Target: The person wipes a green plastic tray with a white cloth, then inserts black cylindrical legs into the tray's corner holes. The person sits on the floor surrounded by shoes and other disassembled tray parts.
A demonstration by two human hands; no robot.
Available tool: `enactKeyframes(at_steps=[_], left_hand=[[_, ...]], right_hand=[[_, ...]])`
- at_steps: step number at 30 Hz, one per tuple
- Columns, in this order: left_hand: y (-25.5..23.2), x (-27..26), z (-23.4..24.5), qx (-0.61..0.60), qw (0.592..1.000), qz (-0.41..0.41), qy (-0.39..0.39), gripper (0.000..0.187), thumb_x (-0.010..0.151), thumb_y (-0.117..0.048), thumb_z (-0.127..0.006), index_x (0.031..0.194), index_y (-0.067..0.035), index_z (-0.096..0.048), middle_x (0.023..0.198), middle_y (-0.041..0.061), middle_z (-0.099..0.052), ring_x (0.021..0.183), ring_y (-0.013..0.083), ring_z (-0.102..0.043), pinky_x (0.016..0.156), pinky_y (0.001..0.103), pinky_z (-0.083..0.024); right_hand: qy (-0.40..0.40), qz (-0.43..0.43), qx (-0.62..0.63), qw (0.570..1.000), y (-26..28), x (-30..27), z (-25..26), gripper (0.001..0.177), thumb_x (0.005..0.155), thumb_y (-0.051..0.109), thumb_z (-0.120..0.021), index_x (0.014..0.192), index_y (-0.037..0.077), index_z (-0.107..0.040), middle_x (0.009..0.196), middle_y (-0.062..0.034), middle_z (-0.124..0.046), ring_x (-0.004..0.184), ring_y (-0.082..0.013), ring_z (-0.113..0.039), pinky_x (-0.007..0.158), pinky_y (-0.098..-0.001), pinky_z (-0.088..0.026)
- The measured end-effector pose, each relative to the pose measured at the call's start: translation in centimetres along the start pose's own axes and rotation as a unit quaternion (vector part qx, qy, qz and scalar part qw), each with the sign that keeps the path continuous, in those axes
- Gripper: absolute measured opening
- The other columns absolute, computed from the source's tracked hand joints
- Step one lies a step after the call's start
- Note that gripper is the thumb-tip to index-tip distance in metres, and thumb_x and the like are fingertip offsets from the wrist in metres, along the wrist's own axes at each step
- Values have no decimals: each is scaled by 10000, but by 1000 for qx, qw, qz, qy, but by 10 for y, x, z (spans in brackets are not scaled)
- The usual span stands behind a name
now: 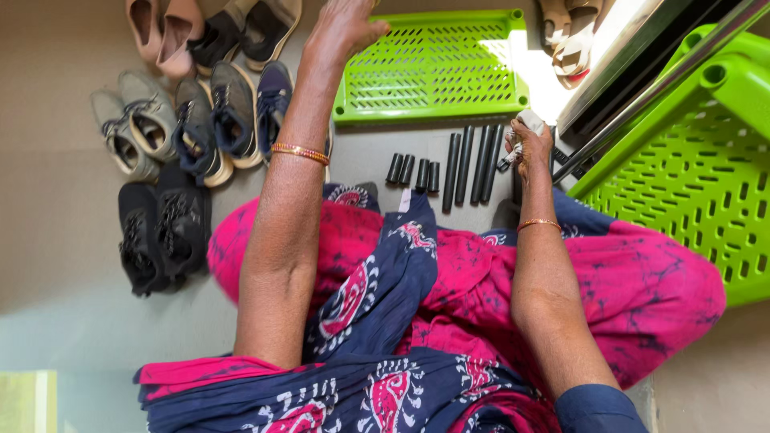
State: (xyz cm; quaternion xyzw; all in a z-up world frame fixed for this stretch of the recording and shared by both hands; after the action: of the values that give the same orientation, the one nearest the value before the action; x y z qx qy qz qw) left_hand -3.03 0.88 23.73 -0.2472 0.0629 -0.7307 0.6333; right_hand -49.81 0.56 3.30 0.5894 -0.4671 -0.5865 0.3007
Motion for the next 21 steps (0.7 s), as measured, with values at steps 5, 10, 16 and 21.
enactKeyframes(at_steps=[5,10,16,21], left_hand=[[-44,-44,28,-73,974,195,93,504,859,-507,-764,1147,-97,-707,1025,153,-753,935,284,-736,813,424,-562],[-76,-67,25,7,998,10,67,499,798,-415,-827,1134,-62,-720,1030,189,-737,931,357,-709,773,469,-561],[-86,-65,12,71,993,41,86,440,797,-364,-819,1092,-51,-725,1006,189,-738,924,354,-713,766,476,-563],[-105,-59,-7,81,993,21,79,391,797,-321,-811,1058,-41,-729,986,189,-738,919,350,-716,761,482,-564]], right_hand=[[68,17,-12,997,-35,-49,-9,428,868,69,-825,1228,50,-594,911,-71,-713,652,-173,-702,505,-295,-566],[49,46,-136,988,-76,-101,15,436,836,93,-844,1214,61,-629,934,-55,-716,676,-134,-685,517,-271,-558],[34,93,-151,984,-61,-114,30,548,781,70,-847,1272,78,-604,937,-39,-733,676,-117,-687,499,-257,-530],[55,146,-203,967,-69,-114,15,573,798,84,-855,1317,84,-612,935,-43,-702,637,-113,-611,467,-275,-471]])
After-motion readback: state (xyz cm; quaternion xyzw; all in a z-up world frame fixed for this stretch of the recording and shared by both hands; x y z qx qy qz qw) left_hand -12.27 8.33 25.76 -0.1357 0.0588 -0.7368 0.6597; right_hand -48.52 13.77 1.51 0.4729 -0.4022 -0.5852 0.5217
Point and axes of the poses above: each hand's wrist, its own x-axis towards the middle knuckle, its own z-axis out of the back of the hand, y = z × x, the point moved 3 cm from there along x, towards the middle knuckle
